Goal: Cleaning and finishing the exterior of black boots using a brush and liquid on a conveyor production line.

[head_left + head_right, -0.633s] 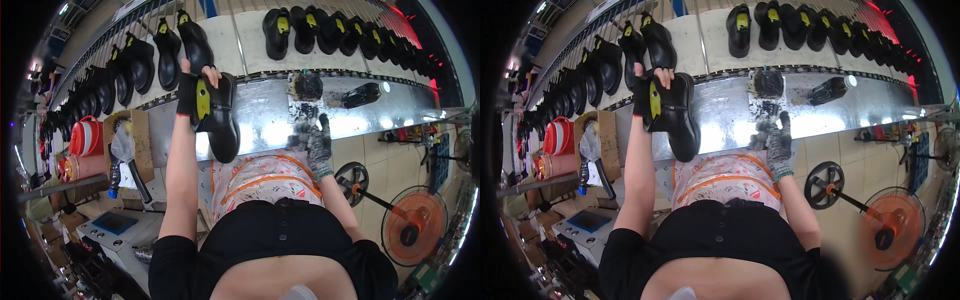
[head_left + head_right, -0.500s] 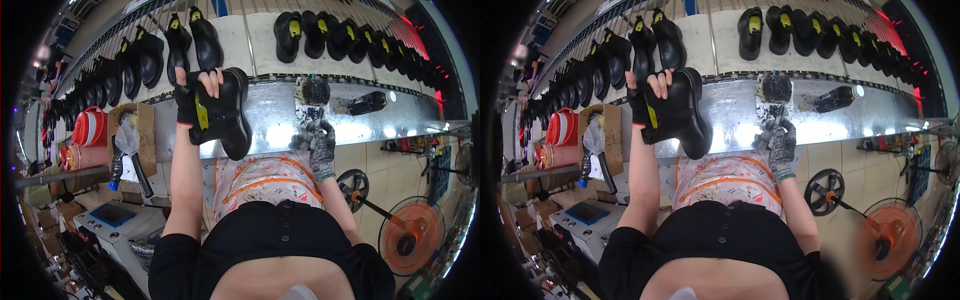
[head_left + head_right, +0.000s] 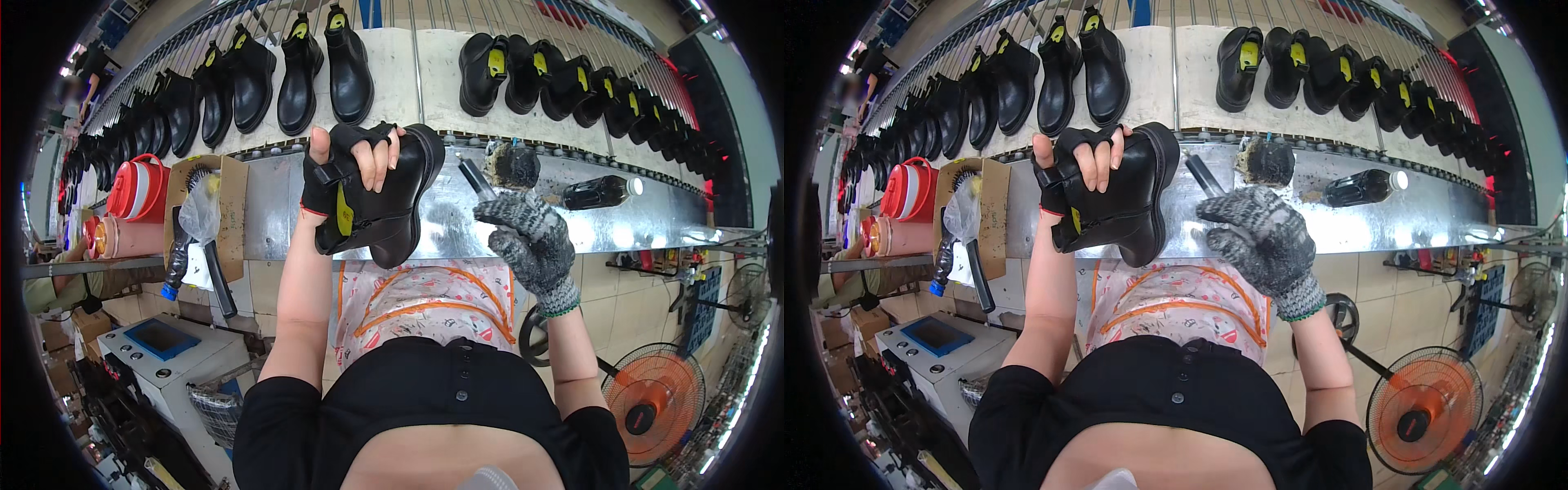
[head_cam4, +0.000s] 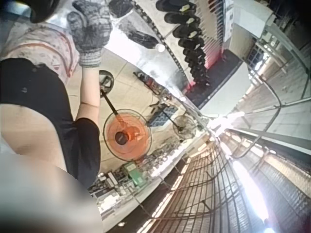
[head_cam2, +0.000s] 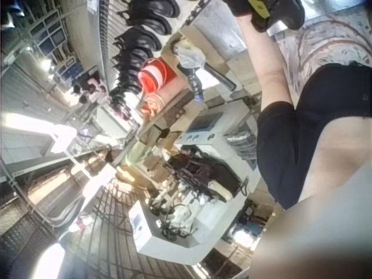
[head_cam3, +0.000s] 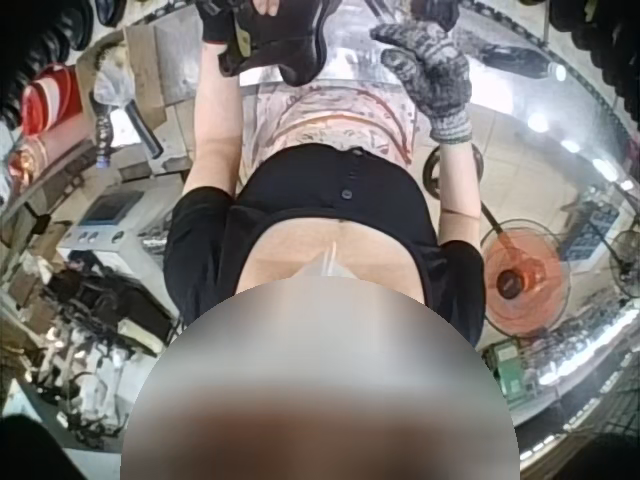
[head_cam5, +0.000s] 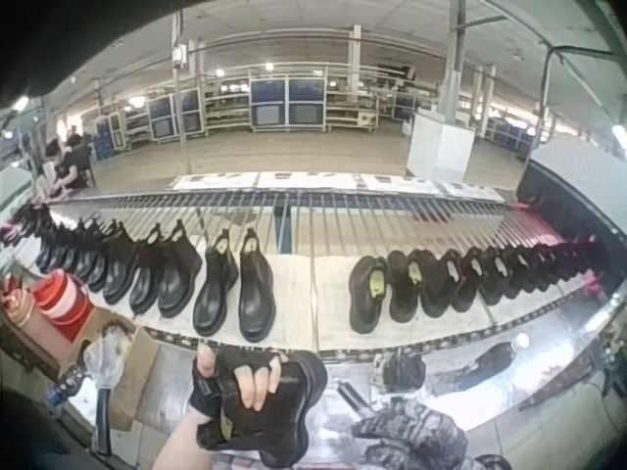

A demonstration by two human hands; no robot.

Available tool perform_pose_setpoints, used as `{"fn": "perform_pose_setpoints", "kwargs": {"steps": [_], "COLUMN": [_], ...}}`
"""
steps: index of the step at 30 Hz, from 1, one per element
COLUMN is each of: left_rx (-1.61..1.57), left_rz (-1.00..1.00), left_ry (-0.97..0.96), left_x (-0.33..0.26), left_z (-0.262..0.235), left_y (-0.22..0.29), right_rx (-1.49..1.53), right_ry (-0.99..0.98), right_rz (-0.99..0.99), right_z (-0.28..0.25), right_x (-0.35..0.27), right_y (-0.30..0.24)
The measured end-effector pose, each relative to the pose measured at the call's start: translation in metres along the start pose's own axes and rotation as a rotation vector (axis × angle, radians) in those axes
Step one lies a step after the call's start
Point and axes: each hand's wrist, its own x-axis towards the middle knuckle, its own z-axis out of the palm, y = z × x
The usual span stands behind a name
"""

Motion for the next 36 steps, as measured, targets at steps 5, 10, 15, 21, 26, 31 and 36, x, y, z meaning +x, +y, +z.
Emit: {"fn": "perform_pose_setpoints", "kwargs": {"steps": [5,10,15,21,26,31,36], "left_rx": [0.016,-0.009,-0.003,-0.001,-0.014,0.014,0.052], "left_rz": [0.0,-0.012,-0.012,-0.022,-0.02,0.004,-0.004], "left_ry": [-0.027,0.0,-0.006,-0.002,0.026,0.064,0.021], "left_x": [0.002,0.002,0.002,0.002,0.0,-0.002,-0.003], "left_z": [-0.001,0.001,0.001,0.004,0.003,0.003,-0.011], "left_y": [-0.001,0.001,0.0,0.0,-0.003,0.003,0.007], "right_rx": [0.011,-0.087,-0.117,-0.126,0.027,0.191,-0.225], "right_ry": [-0.072,-0.087,-0.111,-0.108,0.099,0.503,0.123], "right_rz": [0.03,0.015,0.0,0.021,0.057,0.457,0.646], "right_z": [0.005,0.009,0.008,0.005,0.0,0.048,0.086], "right_x": [0.012,0.012,0.013,0.014,0.011,-0.043,-0.117], "right_y": [-0.009,-0.005,-0.004,-0.008,-0.009,0.051,0.108]}}
